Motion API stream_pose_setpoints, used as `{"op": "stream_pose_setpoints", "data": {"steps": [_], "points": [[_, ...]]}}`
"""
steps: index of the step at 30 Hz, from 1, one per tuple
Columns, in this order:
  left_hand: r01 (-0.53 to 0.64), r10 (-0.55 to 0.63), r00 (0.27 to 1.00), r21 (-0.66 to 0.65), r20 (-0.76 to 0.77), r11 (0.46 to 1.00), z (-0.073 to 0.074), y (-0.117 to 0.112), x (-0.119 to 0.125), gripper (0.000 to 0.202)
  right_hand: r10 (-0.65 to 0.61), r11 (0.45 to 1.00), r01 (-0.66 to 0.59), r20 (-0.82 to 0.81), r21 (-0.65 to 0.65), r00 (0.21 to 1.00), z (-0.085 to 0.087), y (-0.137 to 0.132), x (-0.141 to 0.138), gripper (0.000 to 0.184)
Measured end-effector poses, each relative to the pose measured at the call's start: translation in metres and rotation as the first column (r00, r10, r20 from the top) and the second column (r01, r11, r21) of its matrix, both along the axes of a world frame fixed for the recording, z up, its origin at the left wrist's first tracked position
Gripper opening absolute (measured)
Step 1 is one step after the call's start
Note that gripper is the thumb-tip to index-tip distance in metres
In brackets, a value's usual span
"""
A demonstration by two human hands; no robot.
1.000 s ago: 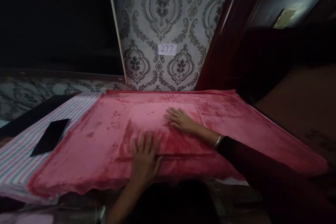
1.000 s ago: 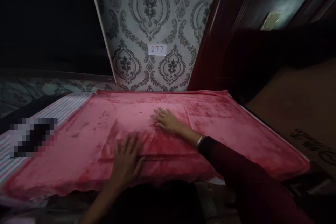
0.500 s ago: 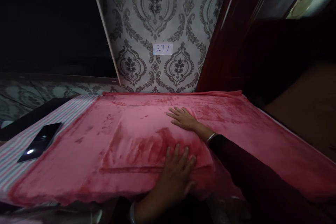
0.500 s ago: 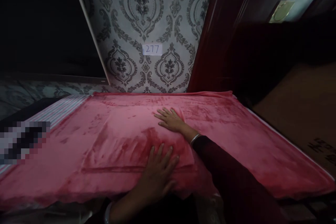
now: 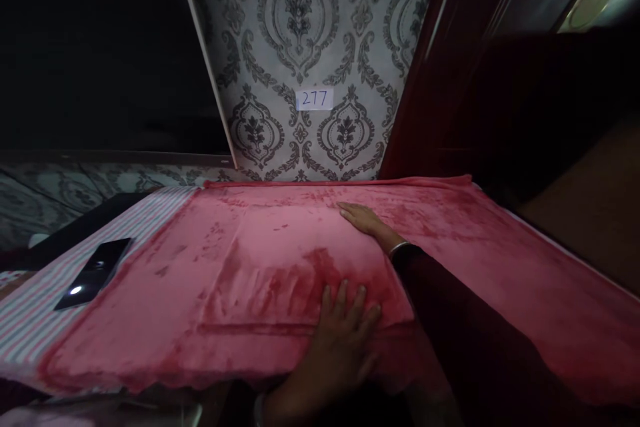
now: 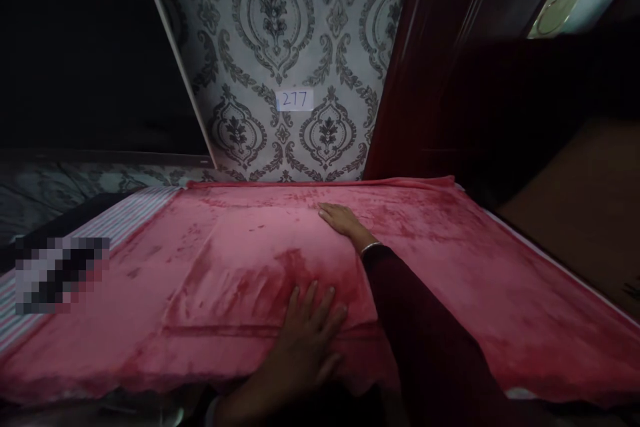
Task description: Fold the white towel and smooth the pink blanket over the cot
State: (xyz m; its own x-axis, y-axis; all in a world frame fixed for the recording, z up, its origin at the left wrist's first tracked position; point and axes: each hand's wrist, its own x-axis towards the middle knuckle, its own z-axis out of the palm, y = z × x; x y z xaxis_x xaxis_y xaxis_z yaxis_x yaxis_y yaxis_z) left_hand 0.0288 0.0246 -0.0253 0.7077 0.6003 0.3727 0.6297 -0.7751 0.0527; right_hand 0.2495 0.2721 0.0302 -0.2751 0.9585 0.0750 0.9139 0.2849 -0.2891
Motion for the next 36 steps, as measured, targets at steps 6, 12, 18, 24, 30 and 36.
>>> {"op": "stream_pose_setpoints", "data": {"steps": [6, 12, 18, 24, 30, 36], "points": [[0.013, -0.013, 0.999, -0.019, 0.036, 1.000, 0.008, 0.001, 0.002, 0.077, -0.124, 0.990, 0.122, 0.037, 0.067, 0.992, 0.021, -0.033, 0.003, 0.065], [0.087, -0.090, 0.989, 0.029, 0.119, 0.996, 0.009, -0.002, 0.005, 0.062, 0.192, 0.978, -0.200, 0.120, 0.057, 0.974, 0.034, -0.114, -0.038, 0.059], [-0.048, 0.013, 0.949, 0.103, 0.314, 0.994, 0.039, 0.013, -0.048, 0.041, 0.289, 0.957, -0.288, 0.076, -0.019, 0.954, 0.033, -0.149, -0.078, 0.056], [-0.442, 0.444, 0.892, -0.038, 0.083, 0.896, 0.058, 0.045, -0.112, 0.060, 0.304, 0.946, -0.317, 0.148, 0.073, 0.941, 0.003, -0.163, -0.108, 0.059], [-0.498, 0.496, 0.867, -0.082, -0.035, 0.864, 0.033, 0.048, -0.120, 0.065, 0.283, 0.939, -0.313, 0.196, 0.141, 0.939, -0.012, -0.169, -0.111, 0.059], [-0.481, 0.480, 0.876, -0.115, -0.043, 0.869, 0.039, 0.049, -0.119, 0.066, 0.271, 0.948, -0.294, 0.173, 0.125, 0.947, -0.007, -0.167, -0.112, 0.058]]}}
